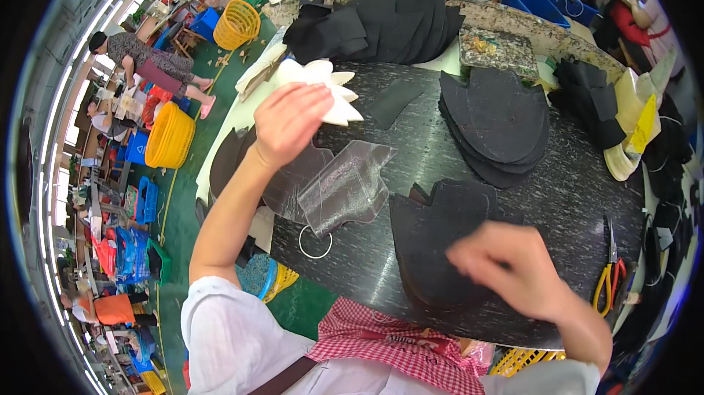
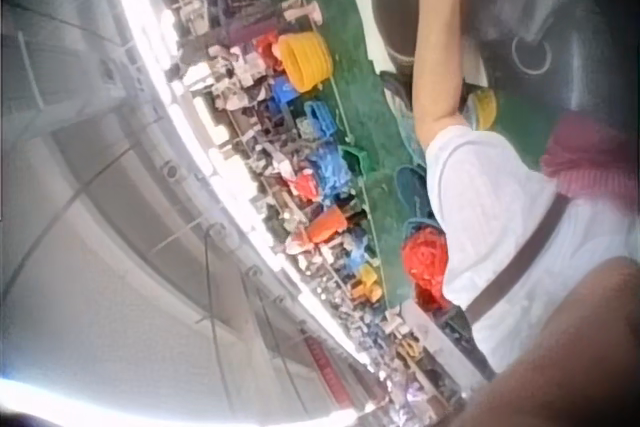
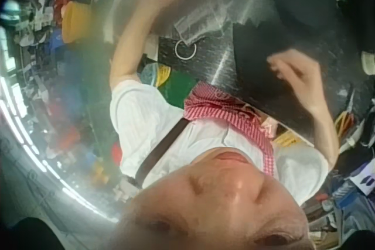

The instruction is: The person peels the protective backing from adhesive inserts by hand and presses them onto fabric pieces before layering additional fabric cutouts on top.

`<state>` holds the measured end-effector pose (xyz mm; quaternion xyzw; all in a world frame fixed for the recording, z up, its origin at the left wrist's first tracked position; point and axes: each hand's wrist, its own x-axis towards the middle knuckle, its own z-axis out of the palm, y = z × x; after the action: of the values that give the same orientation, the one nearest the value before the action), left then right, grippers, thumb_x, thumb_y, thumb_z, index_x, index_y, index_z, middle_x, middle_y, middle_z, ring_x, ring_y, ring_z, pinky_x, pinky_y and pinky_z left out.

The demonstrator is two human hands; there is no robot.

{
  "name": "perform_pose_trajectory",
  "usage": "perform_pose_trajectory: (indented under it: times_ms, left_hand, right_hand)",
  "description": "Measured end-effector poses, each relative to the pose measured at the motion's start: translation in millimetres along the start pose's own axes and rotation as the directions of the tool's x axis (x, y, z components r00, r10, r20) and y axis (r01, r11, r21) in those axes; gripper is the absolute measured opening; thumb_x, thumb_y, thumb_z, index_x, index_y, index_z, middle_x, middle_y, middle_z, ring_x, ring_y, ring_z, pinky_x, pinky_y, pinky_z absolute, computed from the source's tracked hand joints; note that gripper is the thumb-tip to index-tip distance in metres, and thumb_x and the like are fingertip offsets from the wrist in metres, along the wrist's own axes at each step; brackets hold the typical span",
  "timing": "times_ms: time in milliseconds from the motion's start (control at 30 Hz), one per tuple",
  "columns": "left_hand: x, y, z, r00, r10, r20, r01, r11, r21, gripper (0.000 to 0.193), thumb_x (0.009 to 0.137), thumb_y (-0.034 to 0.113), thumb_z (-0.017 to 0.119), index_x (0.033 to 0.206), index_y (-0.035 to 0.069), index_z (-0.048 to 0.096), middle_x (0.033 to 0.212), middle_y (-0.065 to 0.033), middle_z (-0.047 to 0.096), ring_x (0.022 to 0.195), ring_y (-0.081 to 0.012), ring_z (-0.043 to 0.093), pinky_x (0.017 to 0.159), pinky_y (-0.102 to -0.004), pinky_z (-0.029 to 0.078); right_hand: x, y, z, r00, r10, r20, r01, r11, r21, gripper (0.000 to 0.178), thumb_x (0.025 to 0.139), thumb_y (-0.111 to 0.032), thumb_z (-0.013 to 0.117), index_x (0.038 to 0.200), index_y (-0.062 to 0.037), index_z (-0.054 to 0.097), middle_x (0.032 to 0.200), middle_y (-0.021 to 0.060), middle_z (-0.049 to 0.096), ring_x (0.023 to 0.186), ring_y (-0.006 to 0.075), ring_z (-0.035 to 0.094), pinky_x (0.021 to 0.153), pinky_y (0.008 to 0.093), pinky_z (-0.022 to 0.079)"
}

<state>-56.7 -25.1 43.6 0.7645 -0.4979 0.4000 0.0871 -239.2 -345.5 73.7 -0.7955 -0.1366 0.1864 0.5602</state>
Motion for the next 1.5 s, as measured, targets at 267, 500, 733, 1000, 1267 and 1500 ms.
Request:
perform_pose_trajectory:
  times_ms: [267, 500, 733, 1000, 1267, 1500]
  left_hand:
    - [25, 27, -13, 0.965, 0.219, -0.144, -0.237, 0.963, -0.124, 0.019, 0.070, 0.001, 0.066, 0.088, -0.002, 0.062, 0.096, -0.0158, 0.065, 0.094, -0.0302, 0.066, 0.085, -0.0420, 0.053]
    - [-45, -30, 27, 0.985, -0.137, 0.102, 0.150, 0.979, -0.138, 0.028, 0.073, 0.004, 0.061, 0.101, 0.000, 0.060, 0.117, -0.0147, 0.061, 0.116, -0.0315, 0.055, 0.099, -0.0471, 0.042]
    - [49, 63, -16, 0.832, -0.284, 0.477, 0.544, 0.252, -0.800, 0.030, 0.068, 0.017, 0.077, 0.090, 0.005, 0.061, 0.091, -0.0037, 0.060, 0.088, -0.0178, 0.058, 0.083, -0.0299, 0.044]
    - [41, 130, -18, 0.777, -0.331, 0.535, 0.303, -0.549, -0.779, 0.014, 0.088, 0.015, 0.059, 0.088, 0.002, 0.063, 0.096, -0.0074, 0.061, 0.089, -0.0156, 0.058, 0.082, -0.0300, 0.044]
    - [43, 182, -38, 0.856, -0.299, 0.422, -0.125, -0.912, -0.391, 0.020, 0.093, 0.025, 0.047, 0.079, 0.012, 0.051, 0.090, -0.0090, 0.061, 0.085, -0.0235, 0.058, 0.107, -0.0566, 0.022]
    - [35, 197, -63, 0.793, 0.127, 0.595, 0.606, -0.076, -0.792, 0.065, 0.053, 0.042, 0.088, 0.095, 0.001, 0.060, 0.089, -0.0076, 0.062, 0.072, -0.0218, 0.063, 0.064, -0.0304, 0.050]
  right_hand:
    - [133, -5, 27, 0.991, -0.077, -0.107, 0.120, 0.864, 0.489, 0.020, 0.095, -0.022, 0.054, 0.084, -0.0049, 0.056, 0.067, -0.0043, 0.052, 0.051, 0.0024, 0.045, 0.044, 0.0185, 0.034]
    - [119, 2, -7, 0.810, -0.166, -0.562, 0.287, 0.949, 0.134, 0.022, 0.095, -0.021, 0.054, 0.081, -0.0041, 0.057, 0.062, -0.0080, 0.044, 0.053, -0.0008, 0.036, 0.047, 0.0177, 0.026]
    - [85, -6, 17, 0.906, -0.228, -0.357, 0.331, 0.908, 0.258, 0.019, 0.093, -0.014, 0.057, 0.077, -0.0029, 0.055, 0.074, -0.0015, 0.058, 0.066, 0.0009, 0.049, 0.056, 0.0188, 0.037]
    - [35, -7, 26, 0.909, -0.357, -0.215, 0.406, 0.875, 0.263, 0.023, 0.084, -0.008, 0.065, 0.066, -0.0030, 0.052, 0.099, 0.0126, 0.063, 0.085, 0.0137, 0.061, 0.072, 0.0274, 0.050]
    - [-37, 28, 35, 0.969, 0.245, -0.032, -0.174, 0.767, 0.617, 0.029, 0.086, -0.015, 0.062, 0.063, -0.0077, 0.045, 0.063, -0.0028, 0.055, 0.055, 0.0059, 0.053, 0.048, 0.0219, 0.042]
    - [-79, 8, 62, 0.969, -0.237, -0.070, 0.243, 0.966, 0.091, 0.025, 0.077, -0.022, 0.073, 0.087, -0.0021, 0.062, 0.077, 0.0091, 0.059, 0.068, 0.0243, 0.057, 0.060, 0.0319, 0.045]
